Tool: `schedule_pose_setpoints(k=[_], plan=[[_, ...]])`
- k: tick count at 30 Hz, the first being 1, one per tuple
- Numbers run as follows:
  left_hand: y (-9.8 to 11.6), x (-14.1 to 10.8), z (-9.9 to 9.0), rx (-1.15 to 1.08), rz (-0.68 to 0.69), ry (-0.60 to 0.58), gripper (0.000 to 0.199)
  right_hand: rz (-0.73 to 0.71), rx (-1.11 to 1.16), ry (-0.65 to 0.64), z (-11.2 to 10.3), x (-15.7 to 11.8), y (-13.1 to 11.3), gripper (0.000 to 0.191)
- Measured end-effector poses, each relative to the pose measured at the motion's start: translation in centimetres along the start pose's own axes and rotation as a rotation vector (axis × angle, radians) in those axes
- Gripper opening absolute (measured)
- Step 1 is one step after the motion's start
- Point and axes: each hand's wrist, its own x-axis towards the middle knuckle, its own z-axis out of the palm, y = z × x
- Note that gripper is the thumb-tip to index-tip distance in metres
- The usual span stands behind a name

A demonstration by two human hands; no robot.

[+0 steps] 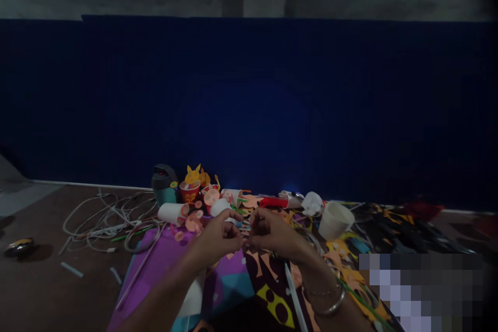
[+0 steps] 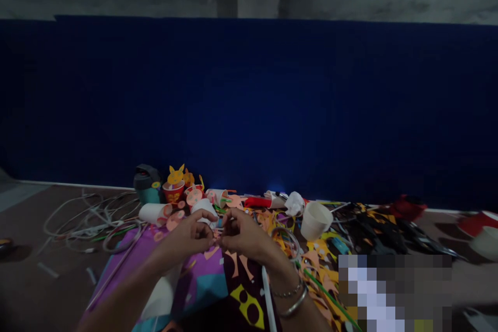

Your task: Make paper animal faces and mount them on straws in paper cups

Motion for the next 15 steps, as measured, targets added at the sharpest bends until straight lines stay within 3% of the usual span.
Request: schedule_pose_setpoints(k=[7,11,15], plan=[[0.24,0.35,0.63,-0.187,0.044,0.111,0.041,-0.141,0.060,0.147,0.00,0.24,-0.27,0.039],[0.33,0.40,0.56,-0.195,0.091,0.191,0.042,-0.119,0.073,0.151,-0.13,0.21,-0.72,0.034],[0.66,0.24,0.44,-0.175,0.097,0.190,0.040,-0.079,0.030,0.144,-0.15,-0.01,-1.05,0.032]])
